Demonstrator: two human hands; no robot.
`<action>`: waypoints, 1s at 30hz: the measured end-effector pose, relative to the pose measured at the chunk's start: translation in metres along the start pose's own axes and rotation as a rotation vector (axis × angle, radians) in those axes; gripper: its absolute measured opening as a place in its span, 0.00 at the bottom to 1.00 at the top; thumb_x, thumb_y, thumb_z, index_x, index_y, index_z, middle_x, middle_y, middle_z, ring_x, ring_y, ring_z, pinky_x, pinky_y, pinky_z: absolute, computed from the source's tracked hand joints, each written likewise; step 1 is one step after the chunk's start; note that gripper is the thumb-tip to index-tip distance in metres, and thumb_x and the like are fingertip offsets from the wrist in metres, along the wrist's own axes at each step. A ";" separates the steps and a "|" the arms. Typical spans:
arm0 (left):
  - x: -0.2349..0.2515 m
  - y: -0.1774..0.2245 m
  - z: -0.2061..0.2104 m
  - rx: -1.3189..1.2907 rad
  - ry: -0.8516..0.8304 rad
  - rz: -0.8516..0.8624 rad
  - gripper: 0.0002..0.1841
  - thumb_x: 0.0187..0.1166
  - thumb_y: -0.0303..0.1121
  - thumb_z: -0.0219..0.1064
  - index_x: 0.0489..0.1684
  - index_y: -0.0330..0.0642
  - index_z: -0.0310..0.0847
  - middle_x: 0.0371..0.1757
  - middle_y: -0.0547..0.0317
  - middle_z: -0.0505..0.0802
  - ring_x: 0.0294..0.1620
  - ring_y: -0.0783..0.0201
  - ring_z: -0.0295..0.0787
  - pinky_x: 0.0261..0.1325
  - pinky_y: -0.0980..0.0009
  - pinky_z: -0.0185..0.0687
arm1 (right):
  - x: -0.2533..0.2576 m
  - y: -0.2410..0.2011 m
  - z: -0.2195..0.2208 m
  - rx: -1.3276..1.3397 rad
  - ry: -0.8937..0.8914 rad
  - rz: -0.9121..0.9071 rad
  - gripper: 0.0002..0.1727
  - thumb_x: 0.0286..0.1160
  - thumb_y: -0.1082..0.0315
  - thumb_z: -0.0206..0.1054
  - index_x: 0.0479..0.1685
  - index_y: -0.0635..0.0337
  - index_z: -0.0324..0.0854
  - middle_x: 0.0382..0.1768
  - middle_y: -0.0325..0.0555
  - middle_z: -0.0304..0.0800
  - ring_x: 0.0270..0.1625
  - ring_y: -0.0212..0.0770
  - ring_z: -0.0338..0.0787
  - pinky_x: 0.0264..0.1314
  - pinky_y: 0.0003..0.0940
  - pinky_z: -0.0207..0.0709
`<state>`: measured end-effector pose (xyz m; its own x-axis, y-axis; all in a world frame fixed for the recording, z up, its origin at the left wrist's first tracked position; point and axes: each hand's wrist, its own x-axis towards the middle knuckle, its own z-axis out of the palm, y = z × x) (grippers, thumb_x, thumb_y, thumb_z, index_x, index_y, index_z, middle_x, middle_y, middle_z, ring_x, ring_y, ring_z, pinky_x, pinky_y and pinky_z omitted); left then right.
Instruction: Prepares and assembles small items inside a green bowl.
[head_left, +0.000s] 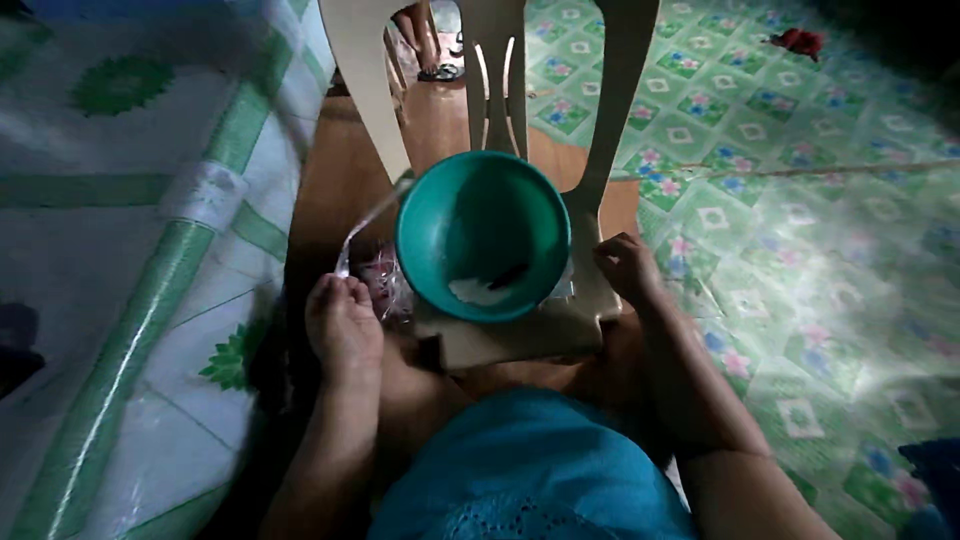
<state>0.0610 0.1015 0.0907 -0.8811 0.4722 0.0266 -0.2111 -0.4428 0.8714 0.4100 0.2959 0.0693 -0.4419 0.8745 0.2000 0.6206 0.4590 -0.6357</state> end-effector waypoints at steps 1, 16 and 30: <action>0.017 -0.010 -0.005 0.066 0.048 -0.009 0.09 0.88 0.22 0.53 0.61 0.39 0.69 0.45 0.63 0.84 0.44 0.72 0.85 0.60 0.72 0.84 | 0.004 0.005 0.007 -0.070 -0.052 -0.024 0.08 0.73 0.72 0.71 0.46 0.56 0.94 0.53 0.56 0.92 0.63 0.61 0.87 0.67 0.66 0.78; 0.021 -0.032 -0.018 0.646 -0.069 0.389 0.35 0.83 0.32 0.65 0.86 0.25 0.55 0.89 0.32 0.60 0.88 0.47 0.62 0.83 0.59 0.69 | 0.000 -0.032 -0.024 -0.301 -0.111 -0.301 0.05 0.73 0.71 0.73 0.40 0.53 0.95 0.51 0.54 0.90 0.60 0.61 0.85 0.64 0.67 0.75; -0.076 -0.011 0.090 0.357 -0.988 -0.547 0.16 0.92 0.38 0.53 0.61 0.38 0.82 0.51 0.62 0.90 0.53 0.73 0.86 0.61 0.73 0.82 | -0.019 -0.103 -0.002 -0.023 0.040 -0.885 0.09 0.78 0.69 0.67 0.41 0.52 0.95 0.42 0.47 0.90 0.53 0.47 0.88 0.64 0.48 0.81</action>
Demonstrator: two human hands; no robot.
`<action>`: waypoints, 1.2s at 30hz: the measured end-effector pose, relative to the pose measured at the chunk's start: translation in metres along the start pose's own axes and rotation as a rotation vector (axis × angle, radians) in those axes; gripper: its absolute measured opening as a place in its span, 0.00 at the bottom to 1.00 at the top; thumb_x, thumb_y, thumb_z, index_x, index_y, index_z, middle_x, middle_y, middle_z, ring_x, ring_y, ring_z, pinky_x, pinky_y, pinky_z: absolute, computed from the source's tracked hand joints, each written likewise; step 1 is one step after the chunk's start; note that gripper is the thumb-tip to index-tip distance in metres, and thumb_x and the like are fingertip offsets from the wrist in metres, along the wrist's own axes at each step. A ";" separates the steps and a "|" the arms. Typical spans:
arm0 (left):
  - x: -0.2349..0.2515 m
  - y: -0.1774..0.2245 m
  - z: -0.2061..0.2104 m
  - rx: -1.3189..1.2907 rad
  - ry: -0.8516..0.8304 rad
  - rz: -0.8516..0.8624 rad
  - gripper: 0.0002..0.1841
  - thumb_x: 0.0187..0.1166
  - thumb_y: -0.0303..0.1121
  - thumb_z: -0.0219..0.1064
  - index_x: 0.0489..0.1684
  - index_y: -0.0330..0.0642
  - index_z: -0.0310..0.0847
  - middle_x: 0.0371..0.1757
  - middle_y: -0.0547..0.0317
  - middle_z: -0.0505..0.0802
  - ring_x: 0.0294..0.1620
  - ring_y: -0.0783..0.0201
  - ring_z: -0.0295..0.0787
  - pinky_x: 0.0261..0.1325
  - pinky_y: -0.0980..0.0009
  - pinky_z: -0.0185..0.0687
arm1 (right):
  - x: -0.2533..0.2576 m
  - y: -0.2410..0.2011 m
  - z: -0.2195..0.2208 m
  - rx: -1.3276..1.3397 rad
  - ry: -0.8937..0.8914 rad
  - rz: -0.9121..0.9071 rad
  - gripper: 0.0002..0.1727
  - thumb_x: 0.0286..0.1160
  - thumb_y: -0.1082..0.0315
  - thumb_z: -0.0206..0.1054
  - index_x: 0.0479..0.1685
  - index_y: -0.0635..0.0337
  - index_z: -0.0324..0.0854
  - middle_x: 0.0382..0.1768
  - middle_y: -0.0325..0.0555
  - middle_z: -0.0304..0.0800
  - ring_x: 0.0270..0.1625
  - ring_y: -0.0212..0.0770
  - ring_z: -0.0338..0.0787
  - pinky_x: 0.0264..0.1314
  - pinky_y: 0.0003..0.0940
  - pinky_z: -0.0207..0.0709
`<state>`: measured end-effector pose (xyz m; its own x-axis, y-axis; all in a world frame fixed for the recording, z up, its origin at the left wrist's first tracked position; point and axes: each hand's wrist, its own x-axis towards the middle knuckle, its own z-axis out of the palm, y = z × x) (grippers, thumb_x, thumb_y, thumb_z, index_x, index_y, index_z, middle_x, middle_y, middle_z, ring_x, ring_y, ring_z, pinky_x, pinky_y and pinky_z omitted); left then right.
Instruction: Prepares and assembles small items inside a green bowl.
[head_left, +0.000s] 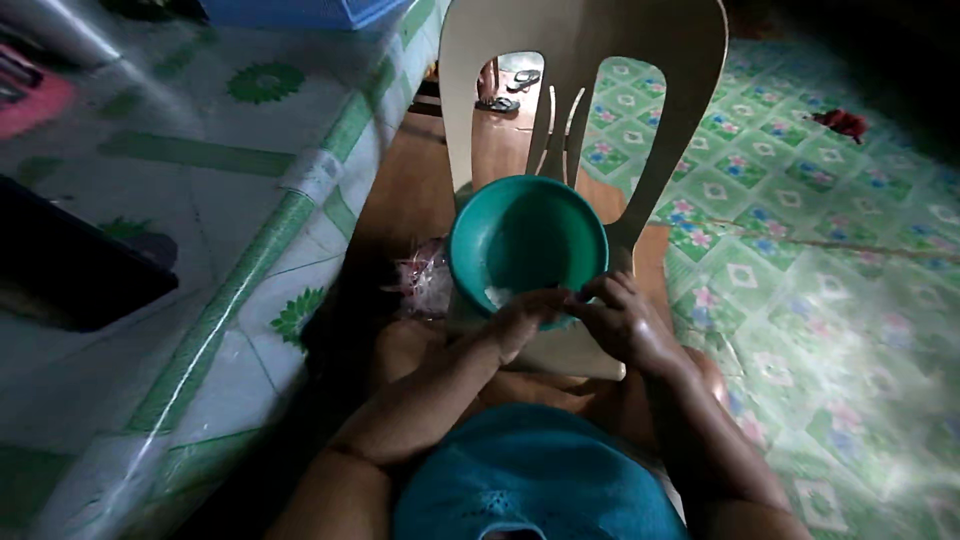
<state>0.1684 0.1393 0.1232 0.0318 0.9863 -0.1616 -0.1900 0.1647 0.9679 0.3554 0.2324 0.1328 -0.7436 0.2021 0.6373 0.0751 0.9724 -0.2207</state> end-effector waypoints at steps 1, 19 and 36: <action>0.000 -0.002 0.004 -0.110 0.012 -0.023 0.16 0.92 0.39 0.53 0.62 0.39 0.81 0.50 0.62 0.90 0.51 0.72 0.87 0.59 0.73 0.84 | -0.005 0.002 0.008 -0.005 0.021 -0.004 0.09 0.79 0.70 0.67 0.40 0.53 0.94 0.42 0.46 0.90 0.52 0.46 0.88 0.64 0.46 0.80; -0.026 -0.024 0.014 -0.172 0.180 -0.159 0.05 0.83 0.28 0.67 0.46 0.35 0.83 0.40 0.61 0.91 0.42 0.69 0.91 0.55 0.71 0.88 | -0.029 -0.006 0.030 0.560 0.223 0.800 0.06 0.70 0.81 0.72 0.43 0.66 0.88 0.43 0.43 0.93 0.47 0.30 0.91 0.57 0.31 0.88; -0.025 -0.018 0.000 -0.414 0.431 -0.136 0.13 0.92 0.34 0.54 0.60 0.37 0.81 0.43 0.55 0.93 0.40 0.64 0.92 0.48 0.67 0.90 | -0.058 0.033 0.024 -0.016 -0.356 0.992 0.14 0.81 0.70 0.66 0.61 0.58 0.90 0.65 0.61 0.87 0.71 0.69 0.80 0.71 0.76 0.67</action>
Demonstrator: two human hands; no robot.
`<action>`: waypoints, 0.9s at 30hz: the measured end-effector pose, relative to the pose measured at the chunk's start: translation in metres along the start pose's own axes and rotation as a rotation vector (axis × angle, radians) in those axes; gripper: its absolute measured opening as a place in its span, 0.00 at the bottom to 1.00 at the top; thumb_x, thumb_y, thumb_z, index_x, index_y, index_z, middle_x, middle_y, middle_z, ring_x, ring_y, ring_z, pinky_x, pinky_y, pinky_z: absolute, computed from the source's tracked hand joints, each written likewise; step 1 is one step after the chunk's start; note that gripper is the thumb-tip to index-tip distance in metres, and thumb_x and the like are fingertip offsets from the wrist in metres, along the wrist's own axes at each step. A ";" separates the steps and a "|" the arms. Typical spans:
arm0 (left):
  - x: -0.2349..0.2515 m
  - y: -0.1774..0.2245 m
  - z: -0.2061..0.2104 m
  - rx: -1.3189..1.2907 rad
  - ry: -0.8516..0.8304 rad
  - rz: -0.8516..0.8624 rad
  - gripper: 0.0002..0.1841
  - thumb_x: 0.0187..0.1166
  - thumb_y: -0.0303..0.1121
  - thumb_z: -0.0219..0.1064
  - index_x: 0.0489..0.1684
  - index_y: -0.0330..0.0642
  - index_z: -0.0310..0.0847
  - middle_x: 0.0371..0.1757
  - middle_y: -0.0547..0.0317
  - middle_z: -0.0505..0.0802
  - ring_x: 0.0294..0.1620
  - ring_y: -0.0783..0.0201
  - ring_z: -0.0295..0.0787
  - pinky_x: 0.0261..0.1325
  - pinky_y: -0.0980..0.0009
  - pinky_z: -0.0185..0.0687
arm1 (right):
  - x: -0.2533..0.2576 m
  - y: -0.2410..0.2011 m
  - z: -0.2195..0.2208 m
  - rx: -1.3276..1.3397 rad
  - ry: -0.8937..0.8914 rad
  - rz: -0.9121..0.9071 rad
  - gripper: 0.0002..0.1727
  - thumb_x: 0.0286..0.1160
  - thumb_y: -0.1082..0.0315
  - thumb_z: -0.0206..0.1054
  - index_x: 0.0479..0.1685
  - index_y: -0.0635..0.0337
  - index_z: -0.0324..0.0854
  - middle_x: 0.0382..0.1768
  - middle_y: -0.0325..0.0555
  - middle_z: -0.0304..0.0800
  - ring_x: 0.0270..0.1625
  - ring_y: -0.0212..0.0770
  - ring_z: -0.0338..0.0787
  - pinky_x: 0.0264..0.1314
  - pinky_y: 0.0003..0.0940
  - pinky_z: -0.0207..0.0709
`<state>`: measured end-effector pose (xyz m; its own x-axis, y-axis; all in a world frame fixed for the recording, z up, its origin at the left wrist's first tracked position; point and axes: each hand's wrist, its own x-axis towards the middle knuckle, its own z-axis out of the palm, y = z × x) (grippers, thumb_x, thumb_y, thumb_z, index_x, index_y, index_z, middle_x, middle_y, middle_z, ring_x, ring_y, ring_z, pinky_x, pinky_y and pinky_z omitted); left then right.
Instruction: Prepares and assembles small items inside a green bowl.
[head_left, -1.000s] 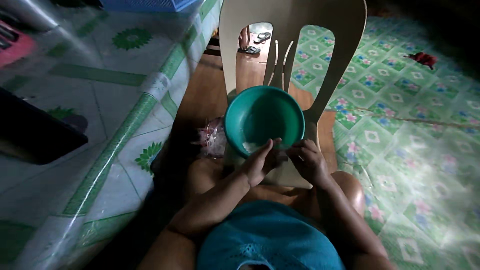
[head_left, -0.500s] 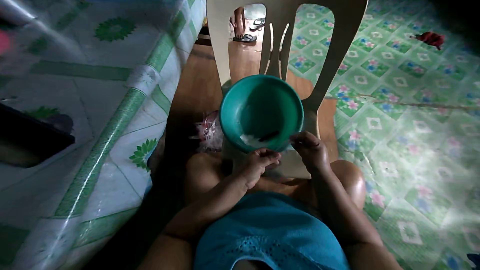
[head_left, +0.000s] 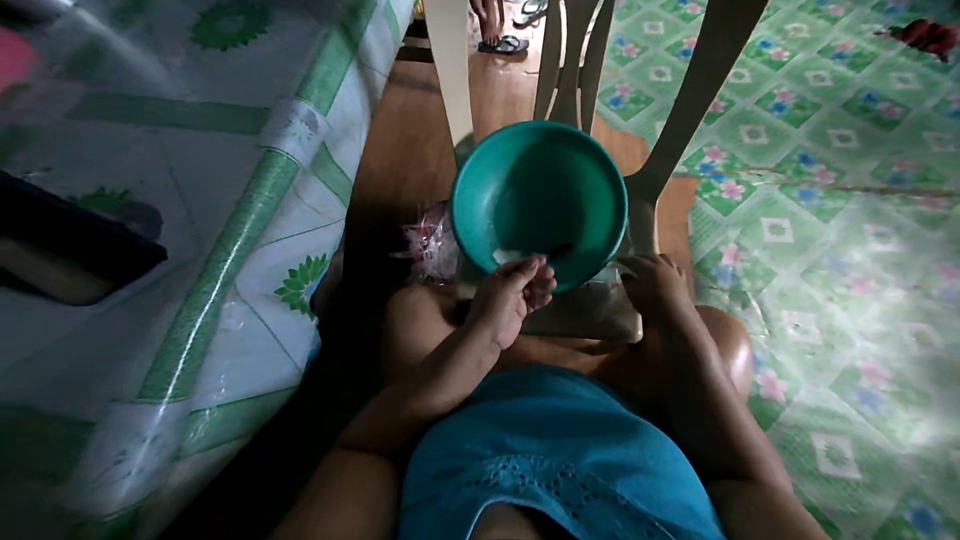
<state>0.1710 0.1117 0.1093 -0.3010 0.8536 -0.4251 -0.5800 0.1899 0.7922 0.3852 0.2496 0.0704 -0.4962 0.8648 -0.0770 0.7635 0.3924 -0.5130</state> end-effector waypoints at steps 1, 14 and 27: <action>0.001 0.001 0.001 -0.017 0.008 -0.002 0.13 0.93 0.34 0.54 0.61 0.37 0.80 0.45 0.55 0.93 0.41 0.63 0.93 0.49 0.67 0.90 | 0.000 -0.002 0.003 -0.030 -0.021 -0.043 0.16 0.79 0.72 0.68 0.63 0.54 0.90 0.69 0.60 0.84 0.74 0.70 0.78 0.72 0.78 0.65; 0.003 0.002 0.001 -0.083 0.035 -0.009 0.14 0.93 0.37 0.54 0.66 0.41 0.78 0.51 0.57 0.93 0.45 0.64 0.93 0.51 0.68 0.90 | -0.032 -0.047 0.011 0.529 -0.128 -0.282 0.13 0.79 0.63 0.69 0.52 0.65 0.86 0.42 0.46 0.91 0.41 0.35 0.90 0.47 0.37 0.88; 0.009 0.014 -0.013 0.166 0.085 0.232 0.11 0.84 0.31 0.68 0.55 0.35 0.86 0.43 0.54 0.95 0.42 0.64 0.93 0.52 0.69 0.90 | -0.056 -0.066 0.050 0.256 -0.643 -0.378 0.14 0.80 0.62 0.67 0.44 0.66 0.88 0.41 0.57 0.91 0.46 0.53 0.91 0.53 0.58 0.83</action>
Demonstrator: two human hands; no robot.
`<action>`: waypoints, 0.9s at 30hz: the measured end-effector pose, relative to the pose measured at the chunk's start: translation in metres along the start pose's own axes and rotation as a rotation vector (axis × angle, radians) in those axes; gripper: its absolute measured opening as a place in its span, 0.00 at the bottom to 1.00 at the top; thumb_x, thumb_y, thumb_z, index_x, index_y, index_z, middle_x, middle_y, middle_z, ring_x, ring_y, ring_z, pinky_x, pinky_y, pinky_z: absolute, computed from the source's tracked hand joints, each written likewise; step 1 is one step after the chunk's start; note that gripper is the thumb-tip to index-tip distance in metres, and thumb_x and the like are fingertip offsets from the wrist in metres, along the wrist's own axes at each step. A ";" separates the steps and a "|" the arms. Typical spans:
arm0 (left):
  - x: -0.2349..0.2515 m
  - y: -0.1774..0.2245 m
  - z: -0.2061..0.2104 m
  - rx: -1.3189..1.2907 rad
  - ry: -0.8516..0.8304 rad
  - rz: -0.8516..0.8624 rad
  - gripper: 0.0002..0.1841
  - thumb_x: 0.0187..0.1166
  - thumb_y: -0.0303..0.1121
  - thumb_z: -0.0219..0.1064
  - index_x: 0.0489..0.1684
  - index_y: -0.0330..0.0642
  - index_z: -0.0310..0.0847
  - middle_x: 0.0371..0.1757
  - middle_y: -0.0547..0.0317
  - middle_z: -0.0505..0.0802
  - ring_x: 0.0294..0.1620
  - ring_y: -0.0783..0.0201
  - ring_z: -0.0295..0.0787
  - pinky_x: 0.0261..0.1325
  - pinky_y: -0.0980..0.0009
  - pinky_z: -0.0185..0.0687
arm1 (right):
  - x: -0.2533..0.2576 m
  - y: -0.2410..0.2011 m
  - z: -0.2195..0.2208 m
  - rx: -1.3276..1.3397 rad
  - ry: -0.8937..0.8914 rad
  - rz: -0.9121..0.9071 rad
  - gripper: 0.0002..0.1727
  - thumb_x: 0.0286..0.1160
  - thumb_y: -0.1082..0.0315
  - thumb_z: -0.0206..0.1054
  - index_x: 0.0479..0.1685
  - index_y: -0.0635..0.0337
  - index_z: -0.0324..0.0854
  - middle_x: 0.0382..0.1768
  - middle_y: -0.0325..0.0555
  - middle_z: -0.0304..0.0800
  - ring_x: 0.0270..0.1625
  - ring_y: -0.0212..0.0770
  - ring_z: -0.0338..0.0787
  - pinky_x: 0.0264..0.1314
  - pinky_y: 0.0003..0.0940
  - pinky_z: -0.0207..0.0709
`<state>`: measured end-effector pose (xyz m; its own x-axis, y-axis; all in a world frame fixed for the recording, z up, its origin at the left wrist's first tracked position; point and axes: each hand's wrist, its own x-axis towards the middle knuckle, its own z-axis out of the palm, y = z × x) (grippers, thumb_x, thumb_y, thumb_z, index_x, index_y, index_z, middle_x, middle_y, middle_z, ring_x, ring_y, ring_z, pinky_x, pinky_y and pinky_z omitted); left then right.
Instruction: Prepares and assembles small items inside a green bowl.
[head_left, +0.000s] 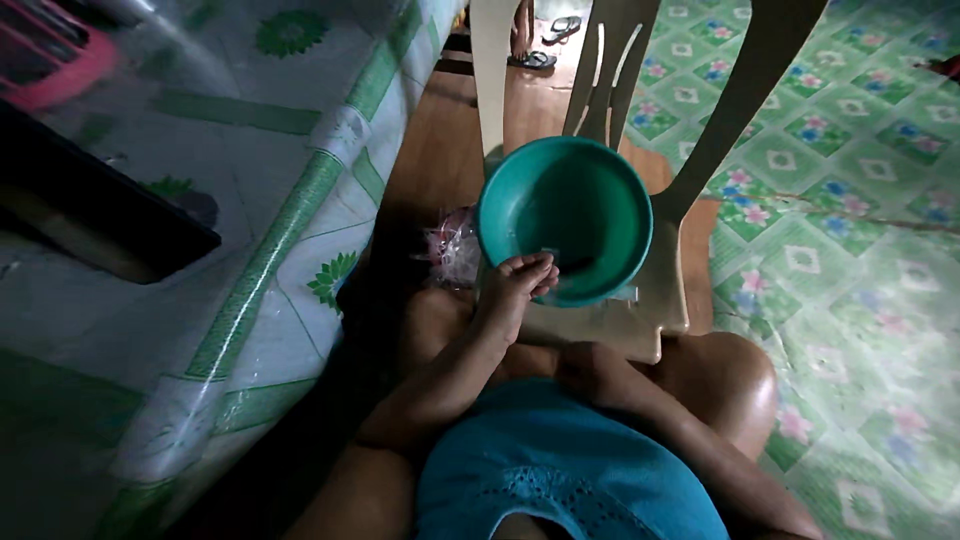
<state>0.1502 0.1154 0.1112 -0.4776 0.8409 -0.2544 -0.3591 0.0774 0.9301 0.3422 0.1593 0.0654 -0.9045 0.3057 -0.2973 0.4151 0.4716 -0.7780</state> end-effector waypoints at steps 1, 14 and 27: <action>0.000 0.002 0.000 0.038 0.013 0.023 0.11 0.83 0.32 0.68 0.56 0.35 0.87 0.44 0.54 0.95 0.43 0.64 0.94 0.53 0.69 0.90 | 0.001 0.000 0.003 -0.007 -0.045 0.016 0.14 0.80 0.61 0.67 0.45 0.66 0.89 0.43 0.58 0.92 0.48 0.55 0.92 0.55 0.61 0.83; -0.003 0.004 -0.006 0.269 0.044 0.256 0.05 0.78 0.30 0.74 0.42 0.40 0.91 0.38 0.57 0.96 0.41 0.65 0.94 0.52 0.68 0.90 | 0.008 0.001 -0.001 -0.185 -0.186 0.119 0.17 0.85 0.59 0.63 0.53 0.63 0.88 0.53 0.59 0.91 0.59 0.59 0.90 0.65 0.64 0.80; -0.018 -0.011 0.008 0.259 -0.027 0.138 0.03 0.76 0.28 0.75 0.39 0.38 0.90 0.39 0.59 0.95 0.43 0.69 0.91 0.54 0.71 0.87 | 0.021 -0.009 -0.028 0.275 0.467 -0.106 0.23 0.74 0.58 0.75 0.58 0.67 0.83 0.50 0.49 0.86 0.50 0.34 0.84 0.54 0.29 0.80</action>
<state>0.1691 0.1038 0.1079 -0.4851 0.8666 -0.1166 -0.0736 0.0924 0.9930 0.3222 0.1844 0.0819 -0.7746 0.6321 0.0194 0.2264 0.3059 -0.9248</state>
